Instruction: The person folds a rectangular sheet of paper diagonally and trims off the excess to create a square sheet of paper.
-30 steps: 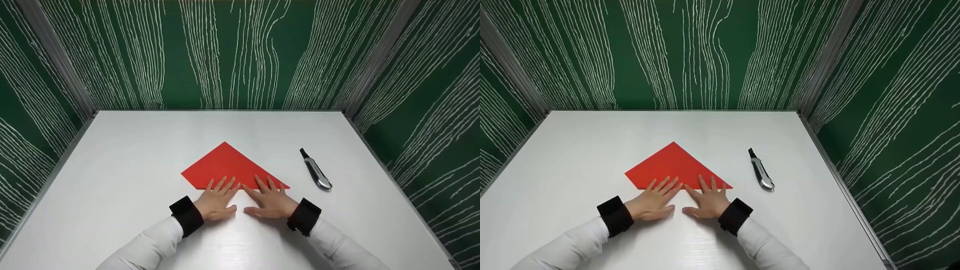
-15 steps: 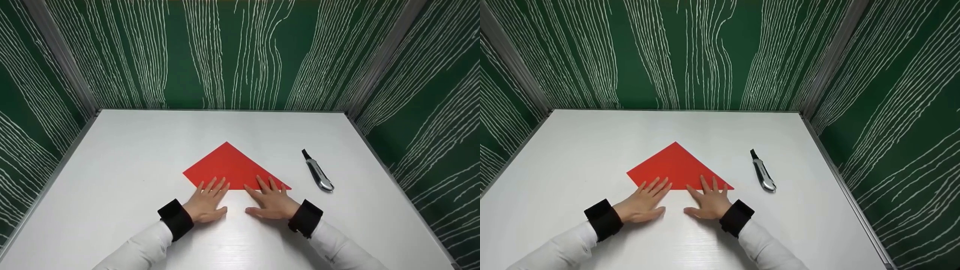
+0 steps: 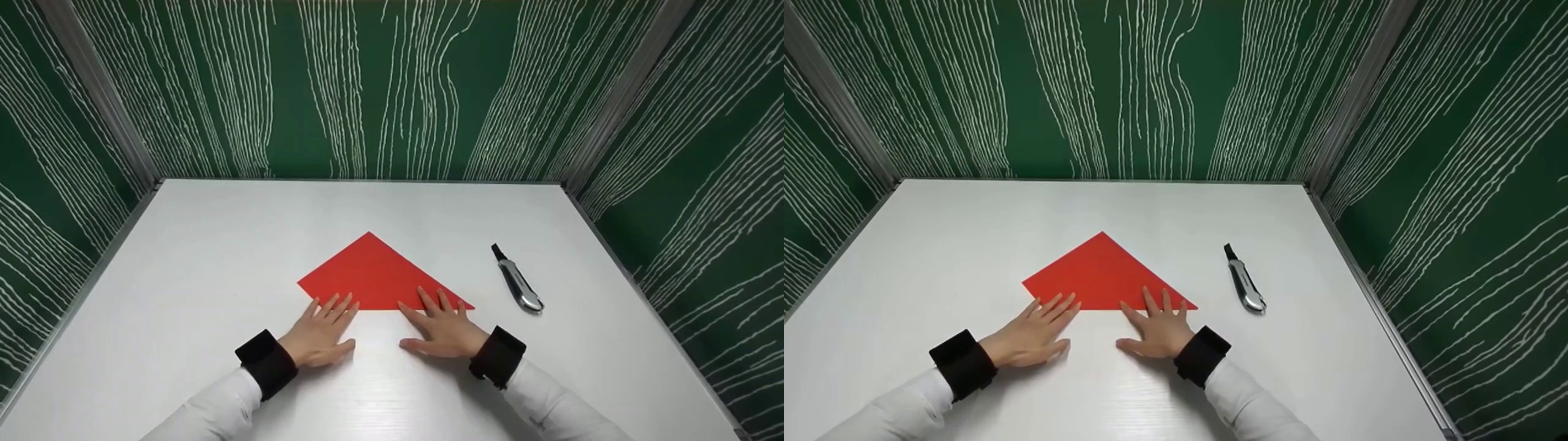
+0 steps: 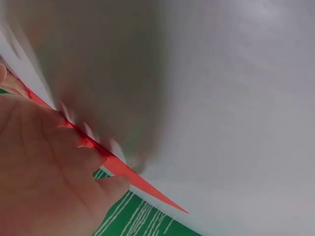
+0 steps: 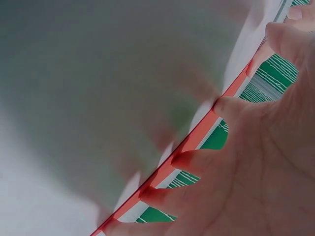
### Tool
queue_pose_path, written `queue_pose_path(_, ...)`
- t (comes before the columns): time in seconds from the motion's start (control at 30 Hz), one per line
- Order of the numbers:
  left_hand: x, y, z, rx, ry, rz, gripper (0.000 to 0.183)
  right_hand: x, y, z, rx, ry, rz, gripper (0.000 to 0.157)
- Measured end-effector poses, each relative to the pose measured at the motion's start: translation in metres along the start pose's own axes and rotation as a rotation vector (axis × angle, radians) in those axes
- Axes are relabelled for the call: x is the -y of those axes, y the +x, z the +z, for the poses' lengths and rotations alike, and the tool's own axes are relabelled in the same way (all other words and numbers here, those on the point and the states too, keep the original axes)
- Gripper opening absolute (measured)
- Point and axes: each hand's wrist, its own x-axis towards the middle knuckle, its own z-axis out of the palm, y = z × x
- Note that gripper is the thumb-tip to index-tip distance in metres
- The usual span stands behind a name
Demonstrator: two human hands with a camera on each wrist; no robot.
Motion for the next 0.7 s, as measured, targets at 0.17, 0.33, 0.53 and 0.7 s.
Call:
queue_pose_path(0.17,0.004,-0.005,-0.004,0.020,0.020,-0.025,0.073,0.000,-0.001,-0.001,0.005,0.012,-0.007,0.078)
queue_pose_path(0.33,0.009,-0.016,-0.006,0.018,0.030,-0.059,0.073,-0.001,0.000,-0.003,0.003,0.014,-0.017,0.078)
queue_pose_path(0.53,0.015,-0.028,-0.009,-0.008,0.032,-0.088,0.072,-0.001,0.000,-0.003,0.001,0.008,-0.015,0.078)
queue_pose_path(0.7,0.017,-0.036,-0.008,-0.028,0.036,-0.102,0.070,-0.001,0.000,-0.001,-0.003,0.005,-0.019,0.078)
